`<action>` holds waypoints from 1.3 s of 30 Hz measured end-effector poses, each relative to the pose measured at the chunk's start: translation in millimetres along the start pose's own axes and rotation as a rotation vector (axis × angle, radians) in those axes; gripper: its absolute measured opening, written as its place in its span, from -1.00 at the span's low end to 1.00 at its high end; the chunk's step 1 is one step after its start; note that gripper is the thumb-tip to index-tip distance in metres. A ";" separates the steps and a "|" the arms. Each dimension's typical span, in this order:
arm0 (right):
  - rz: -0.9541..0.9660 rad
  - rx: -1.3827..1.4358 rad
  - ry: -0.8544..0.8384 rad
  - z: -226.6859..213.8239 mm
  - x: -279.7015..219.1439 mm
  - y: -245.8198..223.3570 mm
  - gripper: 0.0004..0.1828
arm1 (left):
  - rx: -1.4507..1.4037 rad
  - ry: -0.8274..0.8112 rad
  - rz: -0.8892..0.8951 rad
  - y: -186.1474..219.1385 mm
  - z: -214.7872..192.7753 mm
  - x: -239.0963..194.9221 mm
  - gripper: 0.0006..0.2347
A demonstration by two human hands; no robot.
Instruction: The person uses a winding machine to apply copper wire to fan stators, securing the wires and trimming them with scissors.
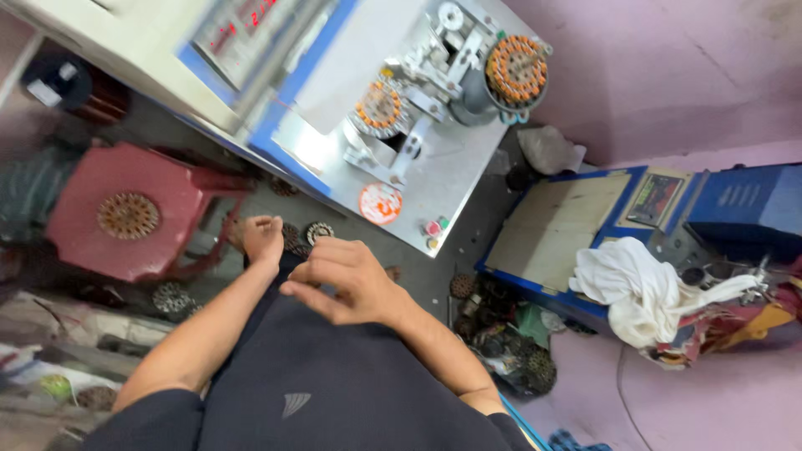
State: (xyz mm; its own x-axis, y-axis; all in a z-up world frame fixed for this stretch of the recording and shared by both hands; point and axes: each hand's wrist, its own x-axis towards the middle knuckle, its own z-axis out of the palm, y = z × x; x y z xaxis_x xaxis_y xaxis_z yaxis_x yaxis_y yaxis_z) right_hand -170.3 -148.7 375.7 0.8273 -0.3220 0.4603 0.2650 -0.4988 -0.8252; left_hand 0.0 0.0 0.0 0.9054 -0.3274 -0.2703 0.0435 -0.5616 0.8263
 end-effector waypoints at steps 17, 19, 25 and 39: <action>1.333 -0.188 0.922 -158.2 -513.3 93.7 -0.84 | 1.013 -1.391 0.453 167.5 164.5 -145.3 -0.67; 1.404 -0.223 0.857 -145.3 -527.3 110.8 -0.82 | 0.914 -1.371 0.599 183.0 182.8 -160.9 -0.66; 1.303 -0.385 0.178 -150.8 -499.3 111.1 -0.70 | 0.690 -1.267 0.650 241.8 233.9 -186.1 -0.70; 0.836 -0.702 -0.336 -435.7 -340.9 235.4 -0.77 | 0.347 -1.171 0.638 382.4 346.4 -114.6 -0.71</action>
State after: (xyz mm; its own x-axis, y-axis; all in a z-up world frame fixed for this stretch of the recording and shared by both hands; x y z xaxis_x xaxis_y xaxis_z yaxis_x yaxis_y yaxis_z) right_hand -605.8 -506.8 167.2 0.7334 -0.5858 -0.3449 -0.6788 -0.6036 -0.4182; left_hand -233.4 -440.4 175.8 -0.1598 -0.9431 -0.2917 -0.5041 -0.1761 0.8455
